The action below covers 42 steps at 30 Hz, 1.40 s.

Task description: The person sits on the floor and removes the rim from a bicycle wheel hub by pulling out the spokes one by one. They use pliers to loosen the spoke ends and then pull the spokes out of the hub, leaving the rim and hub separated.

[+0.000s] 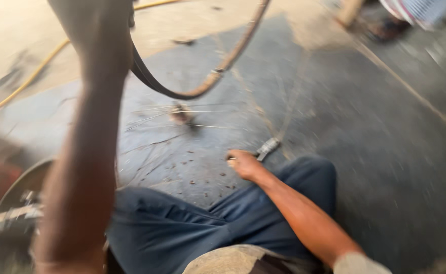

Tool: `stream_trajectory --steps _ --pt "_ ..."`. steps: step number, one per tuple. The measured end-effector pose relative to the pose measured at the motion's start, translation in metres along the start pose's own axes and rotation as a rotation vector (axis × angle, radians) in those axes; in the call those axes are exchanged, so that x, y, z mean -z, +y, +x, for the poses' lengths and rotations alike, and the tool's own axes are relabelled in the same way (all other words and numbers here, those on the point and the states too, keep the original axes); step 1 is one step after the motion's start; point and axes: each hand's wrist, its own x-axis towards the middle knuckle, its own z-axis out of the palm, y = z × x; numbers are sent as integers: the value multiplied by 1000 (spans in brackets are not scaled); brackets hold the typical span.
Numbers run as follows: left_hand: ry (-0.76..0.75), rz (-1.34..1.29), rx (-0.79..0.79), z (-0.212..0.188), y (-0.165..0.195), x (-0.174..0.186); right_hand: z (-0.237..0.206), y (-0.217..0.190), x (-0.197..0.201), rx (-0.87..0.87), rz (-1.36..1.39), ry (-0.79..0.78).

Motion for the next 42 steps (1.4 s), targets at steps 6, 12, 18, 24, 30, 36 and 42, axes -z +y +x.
stream_trajectory --steps 6,12,18,24,30,36,42 --pt "-126 -392 306 -115 -29 -179 -1 25 -35 123 -202 -265" --pt "-31 -538 782 -249 -32 -323 -6 28 -22 56 -149 -101" --pt "-2 -570 1250 -358 -52 -347 -7 7 6 -53 -232 -177" --pt "-386 -784 1574 -397 -84 -325 10 -2 7 161 -124 -118" --pt "-605 -781 1692 -412 -78 -353 13 -3 8 169 -144 -221" --pt "-706 -675 1541 -410 -69 -337 8 1 7 -1 -203 -248" --pt "-621 -341 872 -362 -97 -221 9 4 5 41 -228 -339"
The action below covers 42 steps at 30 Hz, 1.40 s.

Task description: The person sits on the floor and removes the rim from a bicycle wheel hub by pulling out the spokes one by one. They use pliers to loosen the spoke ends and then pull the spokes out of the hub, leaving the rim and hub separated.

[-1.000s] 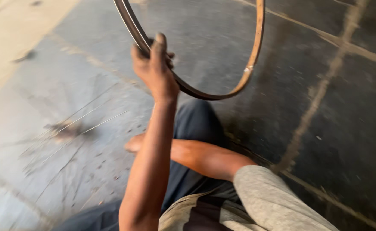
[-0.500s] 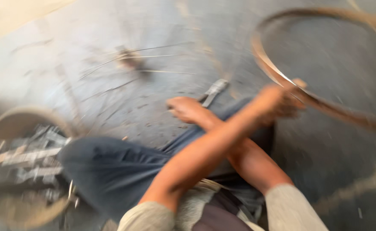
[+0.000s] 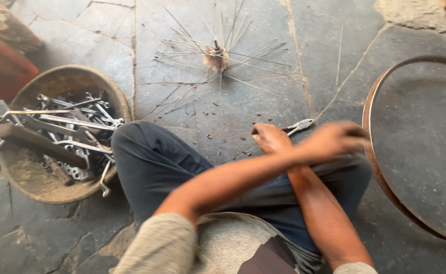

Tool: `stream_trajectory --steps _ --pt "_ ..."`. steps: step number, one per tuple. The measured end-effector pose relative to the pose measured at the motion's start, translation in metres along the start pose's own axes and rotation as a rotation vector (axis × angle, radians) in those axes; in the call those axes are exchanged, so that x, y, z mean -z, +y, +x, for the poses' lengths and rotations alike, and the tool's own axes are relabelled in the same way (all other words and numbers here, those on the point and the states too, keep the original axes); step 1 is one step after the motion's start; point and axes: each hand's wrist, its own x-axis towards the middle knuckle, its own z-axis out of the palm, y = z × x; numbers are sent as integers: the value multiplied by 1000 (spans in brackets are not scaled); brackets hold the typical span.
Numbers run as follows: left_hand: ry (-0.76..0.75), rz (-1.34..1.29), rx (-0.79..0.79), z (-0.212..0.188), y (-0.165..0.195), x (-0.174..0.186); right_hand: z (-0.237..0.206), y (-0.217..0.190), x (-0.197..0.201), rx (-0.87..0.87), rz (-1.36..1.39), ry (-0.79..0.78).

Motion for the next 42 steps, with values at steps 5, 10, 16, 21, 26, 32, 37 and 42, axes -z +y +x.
stream_trajectory --steps 5,10,16,21,26,32,37,42 --pt "327 765 150 -38 24 200 7 -8 -8 -198 -44 72" --pt "514 1004 786 -104 37 321 25 -20 -13 -135 5 58" --pt "632 866 796 -96 19 334 35 -20 -23 -95 10 48" --pt "653 1106 732 -92 -4 315 33 -12 -28 -146 -13 18" --pt "668 1170 711 -96 -16 327 38 -7 -19 -223 -124 119" --pt "701 1090 612 -90 -23 332 41 -8 -21 -241 -69 15" --pt "619 903 642 -92 -20 324 35 -7 -20 -269 -52 9" --pt "498 935 653 -91 -8 314 36 1 -18 -252 -78 63"
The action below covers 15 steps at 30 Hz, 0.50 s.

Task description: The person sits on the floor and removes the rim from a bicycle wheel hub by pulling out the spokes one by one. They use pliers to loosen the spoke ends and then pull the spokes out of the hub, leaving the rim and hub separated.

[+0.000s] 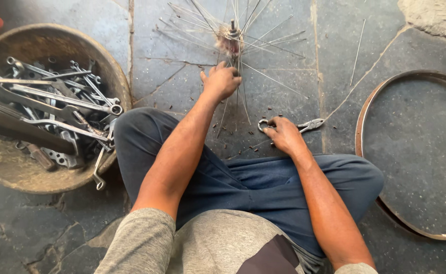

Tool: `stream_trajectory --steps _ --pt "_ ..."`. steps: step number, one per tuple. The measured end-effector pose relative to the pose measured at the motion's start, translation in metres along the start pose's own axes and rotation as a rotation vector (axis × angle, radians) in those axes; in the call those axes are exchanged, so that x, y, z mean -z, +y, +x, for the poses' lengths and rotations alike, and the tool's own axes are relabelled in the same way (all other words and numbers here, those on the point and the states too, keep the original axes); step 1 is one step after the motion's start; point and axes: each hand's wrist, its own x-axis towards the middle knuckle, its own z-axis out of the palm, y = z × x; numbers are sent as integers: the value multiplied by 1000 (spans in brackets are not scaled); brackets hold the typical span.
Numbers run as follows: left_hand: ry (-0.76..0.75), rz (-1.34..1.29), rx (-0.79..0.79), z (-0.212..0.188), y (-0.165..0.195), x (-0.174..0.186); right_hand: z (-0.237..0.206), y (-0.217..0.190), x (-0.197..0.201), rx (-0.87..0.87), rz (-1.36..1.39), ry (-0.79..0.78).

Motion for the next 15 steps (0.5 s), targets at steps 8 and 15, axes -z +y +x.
stream_trajectory --steps 8,15 --pt "50 68 65 -6 -5 9 -1 4 -5 -21 -8 -19" --pt "38 -121 5 1 -8 -3 3 9 2 -195 -8 117"
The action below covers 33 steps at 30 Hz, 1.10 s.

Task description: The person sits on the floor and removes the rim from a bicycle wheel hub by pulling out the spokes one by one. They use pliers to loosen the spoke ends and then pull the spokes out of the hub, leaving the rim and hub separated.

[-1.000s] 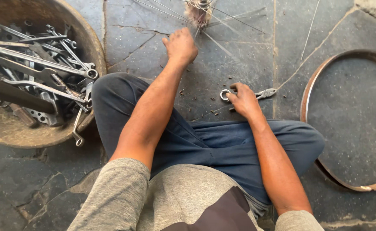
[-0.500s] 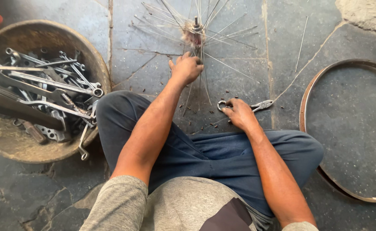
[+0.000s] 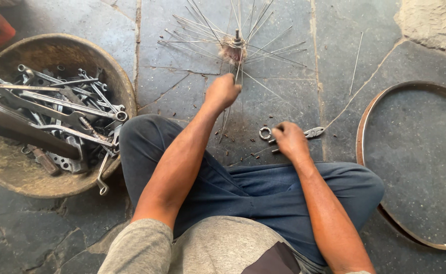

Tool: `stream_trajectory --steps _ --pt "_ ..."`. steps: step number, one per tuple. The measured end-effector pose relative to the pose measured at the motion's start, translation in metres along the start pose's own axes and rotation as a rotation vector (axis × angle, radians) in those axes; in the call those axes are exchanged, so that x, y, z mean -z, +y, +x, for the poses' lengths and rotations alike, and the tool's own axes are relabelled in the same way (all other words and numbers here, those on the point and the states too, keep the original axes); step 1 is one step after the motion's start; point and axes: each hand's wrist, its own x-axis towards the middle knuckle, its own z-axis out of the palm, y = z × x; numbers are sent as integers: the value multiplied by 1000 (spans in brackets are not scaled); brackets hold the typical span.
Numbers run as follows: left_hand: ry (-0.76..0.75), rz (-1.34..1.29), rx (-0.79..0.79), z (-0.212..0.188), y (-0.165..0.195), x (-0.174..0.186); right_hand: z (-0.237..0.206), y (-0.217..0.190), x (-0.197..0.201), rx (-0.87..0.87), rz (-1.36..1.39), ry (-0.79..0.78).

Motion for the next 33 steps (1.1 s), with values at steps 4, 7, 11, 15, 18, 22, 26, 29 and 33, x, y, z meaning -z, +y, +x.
stream_trajectory --steps 4,7,11,15,18,22,26,29,33 --pt "-295 46 -83 -7 4 1 10 14 17 -108 141 186" --pt "-276 78 -180 -17 15 2 14 23 26 -140 316 378" --pt "-245 178 -180 -21 20 0 19 23 29 -34 359 297" --pt "-138 108 -131 -13 5 -4 19 14 12 1 294 -199" --pt "-103 105 -85 -7 -5 -8 6 10 -4 125 239 -417" --pt "-186 114 -21 -7 -7 -12 -7 4 -18 253 110 -398" --pt "-44 50 -35 -3 -2 -8 -3 -8 -13 306 66 -236" --pt "141 -94 -35 4 0 -3 9 -20 -3 261 169 -124" --pt "274 -236 25 15 2 2 32 -38 3 15 469 -172"
